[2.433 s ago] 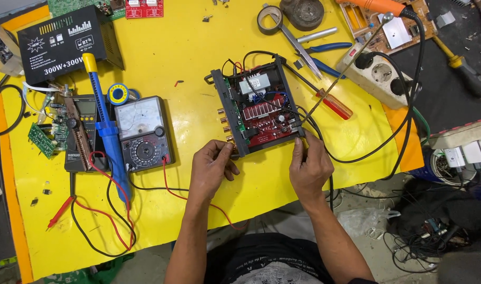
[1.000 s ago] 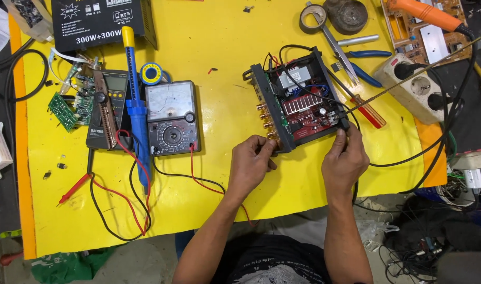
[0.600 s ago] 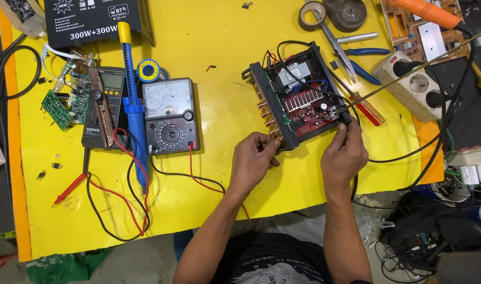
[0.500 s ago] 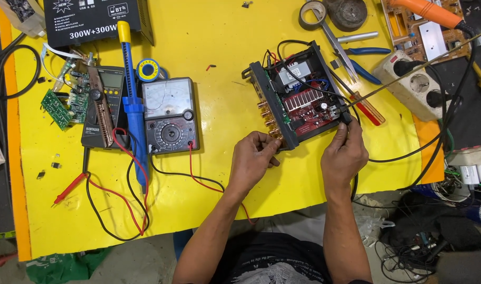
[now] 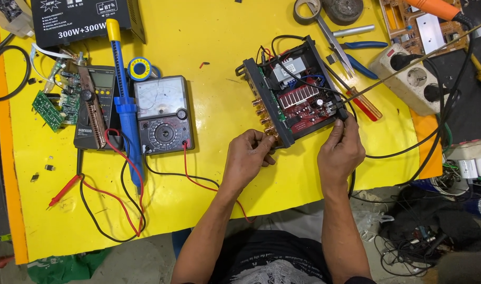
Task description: The person works on an open electronic device on a yellow workbench, using a screwdriver to adjust internal components and a multimeter to test connections. They manipulate wires and connectors within the device's casing while various tools and electronic parts are scattered around the workspace.
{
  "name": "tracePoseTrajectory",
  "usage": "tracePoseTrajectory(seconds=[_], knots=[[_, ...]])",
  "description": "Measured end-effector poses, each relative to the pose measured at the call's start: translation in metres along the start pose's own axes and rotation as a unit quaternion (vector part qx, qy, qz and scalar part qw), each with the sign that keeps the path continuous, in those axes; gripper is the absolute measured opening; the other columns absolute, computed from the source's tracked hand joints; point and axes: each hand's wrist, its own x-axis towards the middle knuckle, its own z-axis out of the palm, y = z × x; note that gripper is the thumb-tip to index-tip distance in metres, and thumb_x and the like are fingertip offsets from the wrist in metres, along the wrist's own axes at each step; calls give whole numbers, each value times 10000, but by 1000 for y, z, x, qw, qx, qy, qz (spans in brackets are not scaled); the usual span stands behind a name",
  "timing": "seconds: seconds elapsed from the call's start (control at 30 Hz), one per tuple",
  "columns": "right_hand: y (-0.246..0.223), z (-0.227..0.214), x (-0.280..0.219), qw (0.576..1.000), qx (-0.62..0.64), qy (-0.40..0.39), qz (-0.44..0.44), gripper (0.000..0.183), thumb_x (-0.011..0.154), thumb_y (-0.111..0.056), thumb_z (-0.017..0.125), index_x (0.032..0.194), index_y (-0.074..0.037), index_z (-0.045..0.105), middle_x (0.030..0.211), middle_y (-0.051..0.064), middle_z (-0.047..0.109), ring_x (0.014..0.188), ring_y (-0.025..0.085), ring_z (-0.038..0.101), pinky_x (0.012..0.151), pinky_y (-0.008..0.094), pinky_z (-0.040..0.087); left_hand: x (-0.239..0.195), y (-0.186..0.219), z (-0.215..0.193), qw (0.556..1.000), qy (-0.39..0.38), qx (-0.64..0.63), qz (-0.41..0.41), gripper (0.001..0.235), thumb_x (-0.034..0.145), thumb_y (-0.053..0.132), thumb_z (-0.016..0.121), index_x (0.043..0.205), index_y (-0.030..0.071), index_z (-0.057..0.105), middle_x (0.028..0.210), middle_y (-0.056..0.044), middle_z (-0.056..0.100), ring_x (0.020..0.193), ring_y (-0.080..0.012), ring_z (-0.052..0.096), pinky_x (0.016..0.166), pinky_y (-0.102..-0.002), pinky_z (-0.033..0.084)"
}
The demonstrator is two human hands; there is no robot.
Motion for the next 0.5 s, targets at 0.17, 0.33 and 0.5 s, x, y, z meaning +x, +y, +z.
tracePoseTrajectory(seconds=[0.17, 0.33, 0.5], knots=[[-7, -2, 2, 1000, 0, 1, 6, 204, 1114, 33, 539, 1295, 48, 632, 1097, 306, 725, 995, 494, 714, 839, 556, 611, -1, 1, -2, 1000, -8, -8, -2, 262, 965, 132, 671, 1031, -122, 663, 783, -203, 677, 597, -208, 712, 568, -300, 624], [-4, 0, 1, 1000, -1, -3, 13, 207, 1112, 35, 540, 1299, 38, 629, 1103, 300, 727, 988, 488, 719, 842, 550, 614, -1, -2, -1, 1000, -11, -11, 8, 260, 947, 110, 685, 1051, -126, 645, 796, -205, 666, 608, -215, 709, 565, -311, 617], [0, 0, 0, 1000, -4, -3, 12, 210, 1114, 31, 540, 1305, 38, 626, 1108, 299, 726, 993, 490, 717, 845, 558, 613, 6, -18, 5, 998, 18, 52, 37, 296, 1039, 150, 567, 966, -101, 708, 704, -201, 677, 543, -223, 712, 524, -314, 614]])
